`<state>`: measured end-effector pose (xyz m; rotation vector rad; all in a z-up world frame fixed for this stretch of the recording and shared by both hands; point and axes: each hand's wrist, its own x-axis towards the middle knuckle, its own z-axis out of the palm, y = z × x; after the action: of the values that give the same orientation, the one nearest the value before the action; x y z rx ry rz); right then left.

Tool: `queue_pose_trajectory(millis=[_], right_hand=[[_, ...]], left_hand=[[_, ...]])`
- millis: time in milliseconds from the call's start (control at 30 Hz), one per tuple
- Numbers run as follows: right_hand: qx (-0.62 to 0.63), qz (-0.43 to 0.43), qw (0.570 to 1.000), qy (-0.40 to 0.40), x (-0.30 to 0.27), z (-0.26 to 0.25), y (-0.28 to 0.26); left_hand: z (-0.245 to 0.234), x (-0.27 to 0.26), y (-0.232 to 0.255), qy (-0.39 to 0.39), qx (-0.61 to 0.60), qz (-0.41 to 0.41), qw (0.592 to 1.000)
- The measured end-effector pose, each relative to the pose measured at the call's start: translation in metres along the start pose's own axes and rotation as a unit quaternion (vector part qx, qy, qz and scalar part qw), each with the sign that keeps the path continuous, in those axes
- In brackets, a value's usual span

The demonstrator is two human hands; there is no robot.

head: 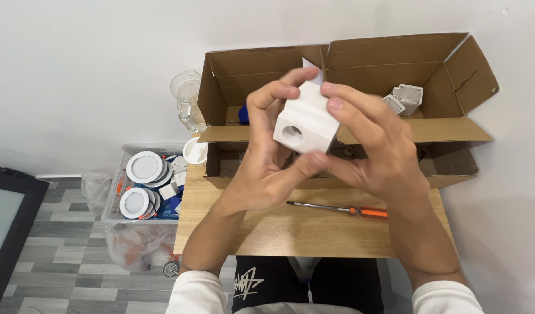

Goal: The person uses a screwdriver to tighten a screw on a blue electrical component, then inspects it. They then pick up a white plastic box and inspect it from multiple angles before placing it back in a cardboard box. Finally, they pick up another blue component and begin to assemble it with a white part.

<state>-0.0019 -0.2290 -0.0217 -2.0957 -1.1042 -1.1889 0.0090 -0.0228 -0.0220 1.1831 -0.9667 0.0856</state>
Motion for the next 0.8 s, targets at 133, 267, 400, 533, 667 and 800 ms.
queue_pose_trajectory(millis=[133,267,400,533,667,800], right_hand=[[-0.017,-0.006,1.000,-0.013,0.006,-0.009,-0.001],[-0.069,-0.017,0.997,-0.040,0.001,-0.008,0.006],[-0.039,0.020,0.997,-0.069,-0.001,-0.015,0.003],[-0.029,0.024,0.994,-0.105,-0.002,-0.016,-0.003],[0.095,0.030,0.970,-0.222,-0.002,-0.003,-0.019],[0.187,0.024,0.866,-0.463,-0.007,0.031,-0.048]], left_hand=[[-0.011,0.004,0.007,-0.033,-0.010,-0.043,0.998],[-0.029,0.008,0.014,0.011,0.034,-0.018,0.999],[-0.050,0.009,0.026,0.191,0.175,-0.011,0.966],[-0.093,0.010,0.008,0.251,0.176,0.038,0.951],[-0.105,0.016,0.014,0.256,0.238,0.039,0.936],[-0.108,0.017,0.013,0.218,0.243,0.035,0.945]])
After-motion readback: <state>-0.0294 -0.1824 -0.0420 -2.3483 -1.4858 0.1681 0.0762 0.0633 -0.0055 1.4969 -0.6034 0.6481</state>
